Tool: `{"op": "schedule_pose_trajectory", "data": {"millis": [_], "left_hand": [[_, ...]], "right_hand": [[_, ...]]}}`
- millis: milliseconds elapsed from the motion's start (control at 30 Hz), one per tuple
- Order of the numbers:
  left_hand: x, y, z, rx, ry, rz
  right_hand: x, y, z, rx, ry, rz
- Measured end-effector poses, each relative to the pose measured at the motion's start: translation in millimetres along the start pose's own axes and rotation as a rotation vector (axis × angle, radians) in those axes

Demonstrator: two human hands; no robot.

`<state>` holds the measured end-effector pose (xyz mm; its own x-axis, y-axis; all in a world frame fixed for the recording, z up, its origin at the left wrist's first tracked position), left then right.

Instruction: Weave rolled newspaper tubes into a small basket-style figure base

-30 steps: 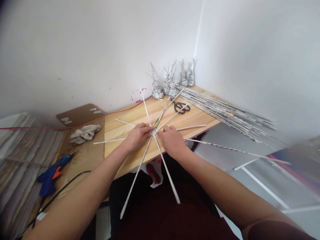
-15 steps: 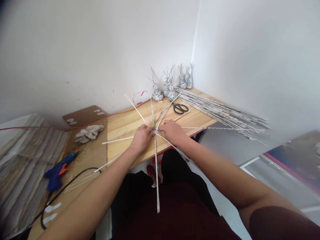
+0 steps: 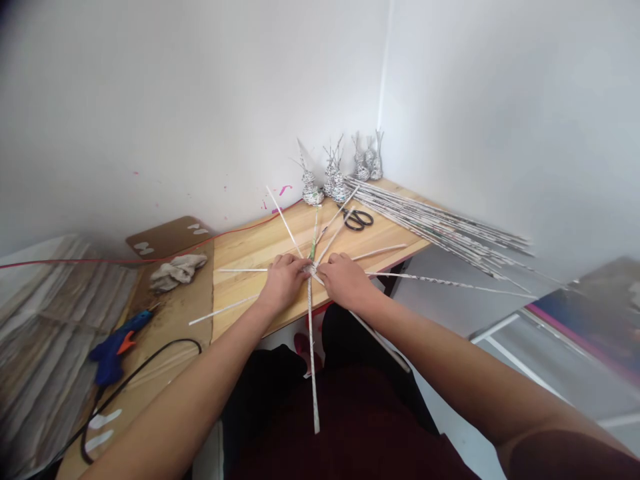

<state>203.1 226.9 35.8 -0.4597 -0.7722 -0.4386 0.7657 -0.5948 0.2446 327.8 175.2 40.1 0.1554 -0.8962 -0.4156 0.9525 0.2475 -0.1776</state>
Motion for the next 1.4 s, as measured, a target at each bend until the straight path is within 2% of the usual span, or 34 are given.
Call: {"op": "schedule_pose_trajectory", "data": {"millis": [167,433,567,700,833,933,1167,1233,1400], "left_hand": [[-4,-10,8.3,0.127,0.066,0.107],[-4,-13,7.8,0.075,-0.024,0.113],[-24,-15,-0.4,0.011,-0.130,0.235],[-53,-8,-13.7,0.004,-0.186,0.325],[-63,-1,-25.6,0.062,-0.258,0.335],[-60,-1,-23.7,0.138,-0.268,0.300],[-39,-15,-1.7,0.256,-0.155,0.291],[-33,-23,1.4,0.338,-0.124,0.341],[-16,-48,6.6,0.533,-0.061,0.576]], "right_hand": [[11,-6,8,-0.020,0.018,-0.035],[12,-8,10,0.032,0.020,-0.087],[13,-13,12,0.028,-0.003,-0.088],[15,-17,11,0.046,-0.022,-0.098],[17,-16,9,0.047,-0.032,-0.074],[18,-13,7,0.050,-0.029,-0.048],[14,-15,2,0.112,0.003,0.061],[8,-16,0,0.123,0.012,0.099],[-24,-15,-10,0.118,-0.035,0.269]]}}
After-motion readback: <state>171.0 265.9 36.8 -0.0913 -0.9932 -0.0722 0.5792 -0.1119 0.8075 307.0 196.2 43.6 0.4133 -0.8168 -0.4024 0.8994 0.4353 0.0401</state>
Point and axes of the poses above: each hand's wrist, its own x-axis away from the middle knuckle, its own z-axis out of the back of the hand, y = z × x, the point moved 6 cm from there along -x, towards the middle knuckle, and after that the axes turned 12 degrees about y, right-handed, at the moved point
